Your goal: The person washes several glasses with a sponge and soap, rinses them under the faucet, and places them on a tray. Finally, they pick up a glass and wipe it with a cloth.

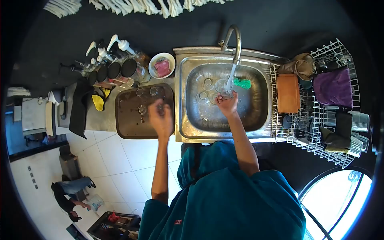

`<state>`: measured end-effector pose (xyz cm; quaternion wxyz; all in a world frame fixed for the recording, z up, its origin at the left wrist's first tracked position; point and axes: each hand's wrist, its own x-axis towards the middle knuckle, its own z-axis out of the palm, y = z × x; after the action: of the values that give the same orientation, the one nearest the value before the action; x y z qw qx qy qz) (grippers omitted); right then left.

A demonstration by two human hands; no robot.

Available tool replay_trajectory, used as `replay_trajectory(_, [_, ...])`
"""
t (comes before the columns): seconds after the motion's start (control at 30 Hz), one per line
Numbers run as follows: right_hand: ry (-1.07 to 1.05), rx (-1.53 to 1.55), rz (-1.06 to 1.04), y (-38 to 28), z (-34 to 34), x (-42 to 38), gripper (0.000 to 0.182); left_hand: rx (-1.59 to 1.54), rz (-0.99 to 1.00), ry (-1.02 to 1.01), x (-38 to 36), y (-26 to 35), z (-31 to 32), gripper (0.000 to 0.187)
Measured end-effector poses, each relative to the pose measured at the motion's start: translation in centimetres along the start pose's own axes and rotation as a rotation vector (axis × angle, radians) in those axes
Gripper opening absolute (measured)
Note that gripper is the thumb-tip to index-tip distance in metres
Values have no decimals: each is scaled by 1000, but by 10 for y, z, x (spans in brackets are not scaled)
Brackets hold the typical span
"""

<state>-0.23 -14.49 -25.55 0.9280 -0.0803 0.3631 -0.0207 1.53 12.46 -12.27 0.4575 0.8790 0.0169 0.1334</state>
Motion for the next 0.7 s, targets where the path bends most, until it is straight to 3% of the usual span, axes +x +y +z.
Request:
replay_trajectory(0.1, [-120, -11, 6, -1, 9, 1, 51, -43, 69, -290, -19, 15, 44, 35])
replay_trajectory(0.2, [-16, 31, -26, -1, 19, -9, 49, -109, 60, -491, -34, 34, 85, 40])
replay_trajectory(0.3, [-16, 63, 8, -3, 17, -16, 47, -99, 161, -532, -37, 49, 114, 46])
replay_trajectory(0.37, [-218, 35, -64, -5, 12, -20, 45, -65, 254, -512, -34, 55, 131, 49])
replay_trajectory(0.43, [-270, 50, -77, -8, 8, -20, 45, -31, 353, -485, -32, 61, 140, 52])
replay_trajectory(0.5, [-327, 64, -91, -12, 9, -24, 44, -47, 252, -589, -29, 68, 145, 60])
replay_trajectory(0.7, [-356, -46, -58, -22, 10, -42, 40, -66, 132, -650, -25, 69, 149, 69])
